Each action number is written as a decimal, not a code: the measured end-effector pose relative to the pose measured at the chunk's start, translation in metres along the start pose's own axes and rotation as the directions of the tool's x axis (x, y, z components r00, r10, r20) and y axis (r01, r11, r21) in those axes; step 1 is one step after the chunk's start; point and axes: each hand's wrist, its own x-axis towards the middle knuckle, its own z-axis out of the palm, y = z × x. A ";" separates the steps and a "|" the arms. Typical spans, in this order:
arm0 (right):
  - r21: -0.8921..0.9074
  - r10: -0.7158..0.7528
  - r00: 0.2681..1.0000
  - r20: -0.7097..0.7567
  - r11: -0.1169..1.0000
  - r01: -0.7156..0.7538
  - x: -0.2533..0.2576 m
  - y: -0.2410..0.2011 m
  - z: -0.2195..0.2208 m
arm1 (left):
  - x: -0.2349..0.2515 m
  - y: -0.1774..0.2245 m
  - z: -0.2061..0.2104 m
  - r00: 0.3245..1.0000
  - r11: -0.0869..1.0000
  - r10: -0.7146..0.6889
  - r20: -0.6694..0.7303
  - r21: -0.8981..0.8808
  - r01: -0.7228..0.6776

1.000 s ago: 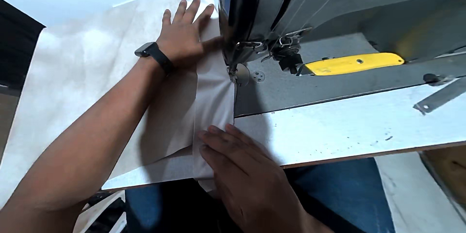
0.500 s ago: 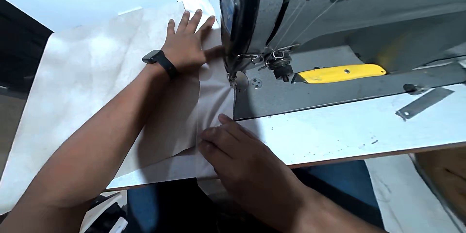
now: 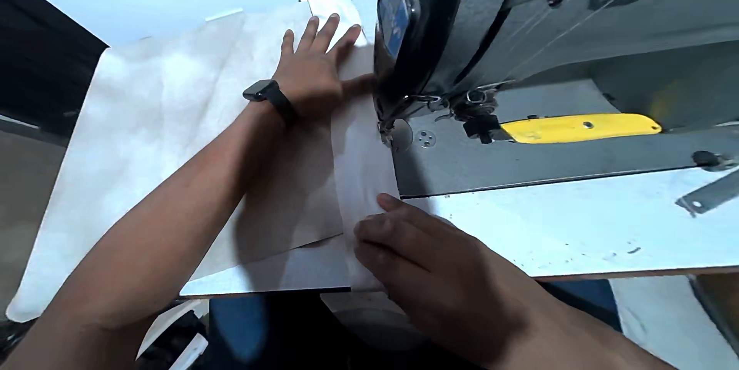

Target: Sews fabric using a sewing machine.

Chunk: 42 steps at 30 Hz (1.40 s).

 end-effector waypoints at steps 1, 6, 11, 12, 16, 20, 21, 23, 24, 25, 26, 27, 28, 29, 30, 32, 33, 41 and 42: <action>0.014 -0.007 1.000 0.008 1.000 0.007 -0.001 0.001 -0.001 | -0.001 0.000 0.000 1.000 1.000 0.000 -0.003 0.001 0.000; 0.052 0.017 1.000 0.007 0.999 -0.017 0.000 -0.003 0.004 | 0.000 0.000 0.000 1.000 1.000 -0.008 -0.003 -0.015 0.008; 0.118 0.226 0.970 -0.094 0.969 -0.215 -0.013 -0.036 0.002 | -0.031 -0.008 -0.005 0.970 0.992 0.089 -0.228 -0.063 -0.106; 0.097 0.313 0.942 -0.119 0.948 -0.303 -0.022 -0.044 -0.003 | -0.052 -0.007 -0.008 0.946 0.985 0.144 -0.291 -0.047 -0.165; 0.070 0.571 0.797 -0.195 0.819 -0.570 -0.049 -0.062 -0.016 | -0.194 0.033 -0.007 0.973 0.963 0.090 -0.211 -0.230 -0.139; 0.527 0.731 0.558 -0.392 0.676 -0.515 -0.076 -0.078 0.012 | -0.297 0.095 0.032 0.986 0.540 -0.082 0.148 -0.825 0.169; 0.644 0.784 0.473 -0.401 0.609 -0.463 -0.080 -0.082 0.025 | -0.312 0.110 0.051 0.973 0.381 -0.174 0.151 -0.901 0.208; 0.857 0.884 0.349 -0.311 0.419 -0.299 -0.078 -0.097 0.049 | -0.331 0.134 0.094 0.917 0.167 -0.391 0.079 -0.974 0.155; 0.926 0.922 0.324 -0.211 0.295 -0.237 -0.074 -0.109 0.057 | -0.332 0.141 0.110 0.884 0.092 -0.465 0.053 -0.990 0.107; 0.961 0.940 0.327 -0.097 0.174 -0.217 -0.067 -0.121 0.059 | -0.330 0.145 0.117 0.862 0.026 -0.505 0.052 -0.997 0.075; 0.973 0.936 0.351 0.007 0.075 -0.218 -0.061 -0.132 0.059 | -0.327 0.149 0.117 0.850 -0.043 -0.520 0.079 -0.997 0.067; 0.971 0.912 0.401 0.080 0.019 -0.237 -0.057 -0.139 0.057 | -0.325 0.151 0.111 0.846 -0.108 -0.517 0.128 -0.991 0.084; 0.963 0.875 0.471 0.112 0.021 -0.268 -0.053 -0.143 0.052 | -0.326 0.150 0.103 0.846 -0.166 -0.499 0.189 -0.979 0.121; 0.943 0.831 0.545 0.108 0.089 -0.322 -0.051 -0.145 0.044 | -0.330 0.146 0.094 0.840 -0.222 -0.480 0.253 -0.962 0.163; 0.895 0.792 0.607 0.066 0.223 -0.387 -0.050 -0.142 0.034 | -0.336 0.140 0.085 0.841 -0.250 -0.462 0.281 -0.951 0.180; 0.710 0.712 0.695 -0.098 0.539 -0.453 -0.048 -0.122 0.014 | -0.346 0.124 0.065 0.855 -0.234 -0.473 0.213 -0.966 0.111; 0.562 0.665 0.724 -0.184 0.675 -0.478 -0.045 -0.109 0.006 | -0.348 0.117 0.057 0.866 -0.220 -0.474 0.161 -0.974 0.061; -0.267 0.302 0.951 -0.071 0.913 -0.309 -0.015 -0.041 0.024 | -0.342 0.125 0.050 0.872 -0.143 -0.483 0.082 -0.990 0.014; -0.272 0.300 0.952 -0.056 0.913 -0.304 -0.020 -0.040 0.023 | -0.343 0.128 0.052 0.871 -0.148 -0.484 0.083 -0.989 0.012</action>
